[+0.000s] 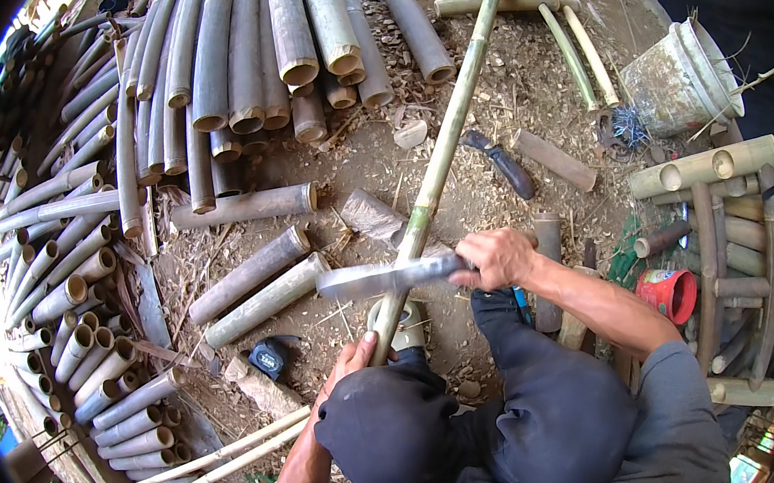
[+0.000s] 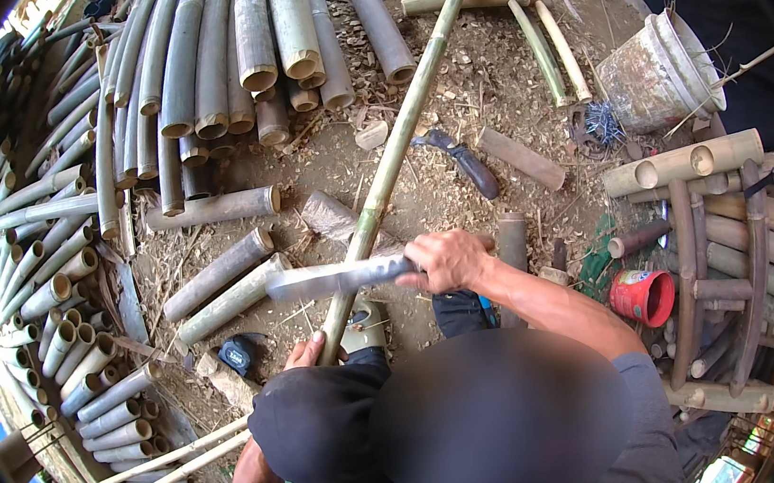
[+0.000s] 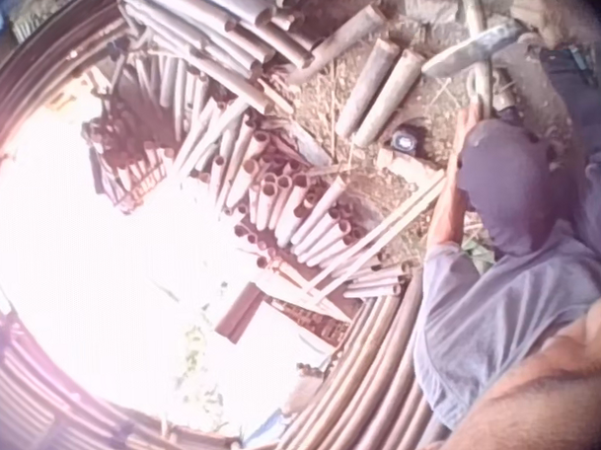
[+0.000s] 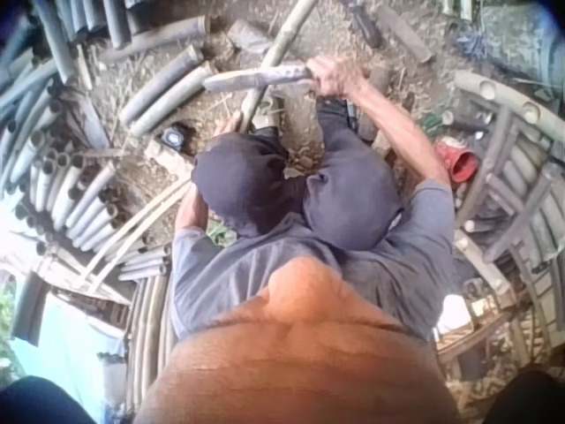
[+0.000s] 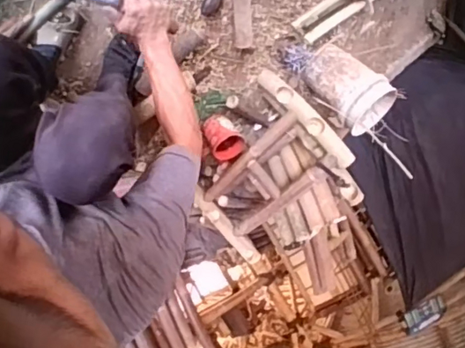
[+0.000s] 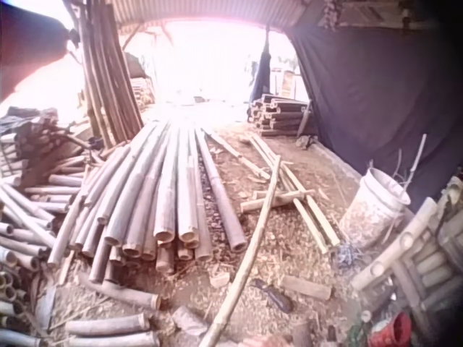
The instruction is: The person sits on the ground and uses a machete to shave the outer layer off a long bamboo pole. They repeatedly strike the bamboo to remove the green skin, rotating the pole to work on different sides, and place the finished piece aside.
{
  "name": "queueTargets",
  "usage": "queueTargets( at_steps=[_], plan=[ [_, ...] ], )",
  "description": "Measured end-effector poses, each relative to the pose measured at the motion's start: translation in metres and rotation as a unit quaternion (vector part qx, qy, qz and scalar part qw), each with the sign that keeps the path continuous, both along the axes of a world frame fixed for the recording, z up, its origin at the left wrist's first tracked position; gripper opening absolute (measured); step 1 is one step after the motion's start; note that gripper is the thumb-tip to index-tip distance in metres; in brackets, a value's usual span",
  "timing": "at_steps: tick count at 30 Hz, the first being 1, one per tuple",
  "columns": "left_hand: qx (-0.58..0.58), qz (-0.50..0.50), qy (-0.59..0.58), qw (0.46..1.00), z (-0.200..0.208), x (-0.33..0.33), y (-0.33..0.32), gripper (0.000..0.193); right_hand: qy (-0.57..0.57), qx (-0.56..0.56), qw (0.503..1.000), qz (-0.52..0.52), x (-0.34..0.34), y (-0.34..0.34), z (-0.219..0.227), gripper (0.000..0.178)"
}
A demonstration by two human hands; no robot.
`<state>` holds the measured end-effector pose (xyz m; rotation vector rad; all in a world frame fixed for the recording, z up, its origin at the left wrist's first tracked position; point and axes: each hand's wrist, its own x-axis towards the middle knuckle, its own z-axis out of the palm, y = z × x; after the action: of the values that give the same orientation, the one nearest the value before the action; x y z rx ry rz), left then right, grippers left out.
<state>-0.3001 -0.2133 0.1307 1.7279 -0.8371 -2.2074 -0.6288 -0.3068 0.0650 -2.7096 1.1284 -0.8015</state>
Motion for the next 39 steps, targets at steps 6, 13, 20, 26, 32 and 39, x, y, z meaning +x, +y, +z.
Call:
queueTargets(
  at_steps=[6,13,20,26,32,39],
  plan=[
    [-0.094,-0.027,-0.016,0.995,-0.014,-0.003,0.006,0.054,0.022,0.220,0.952,-0.213,-0.020,-0.022,0.006,0.066],
    [-0.247,-0.084,-0.252,0.932,-0.022,-0.019,0.013,0.050,0.052,0.288,0.911,-0.291,-0.015,-0.029,0.020,0.070],
    [-0.228,-0.080,-0.298,0.923,-0.010,-0.020,0.010,0.049,0.019,0.289,0.900,-0.326,-0.003,-0.021,0.017,0.063],
    [-0.277,-0.083,-0.315,0.904,-0.012,-0.020,0.010,0.051,0.145,0.178,0.964,-0.133,-0.004,-0.008,0.029,0.058],
    [-0.218,-0.088,-0.230,0.944,-0.029,-0.013,0.008,0.055,0.154,0.102,0.983,-0.005,0.007,0.010,0.030,0.063],
    [-0.243,-0.094,-0.256,0.931,-0.039,-0.016,0.011,0.052,0.135,0.198,0.962,-0.133,0.002,0.011,0.023,0.067]
  ],
)
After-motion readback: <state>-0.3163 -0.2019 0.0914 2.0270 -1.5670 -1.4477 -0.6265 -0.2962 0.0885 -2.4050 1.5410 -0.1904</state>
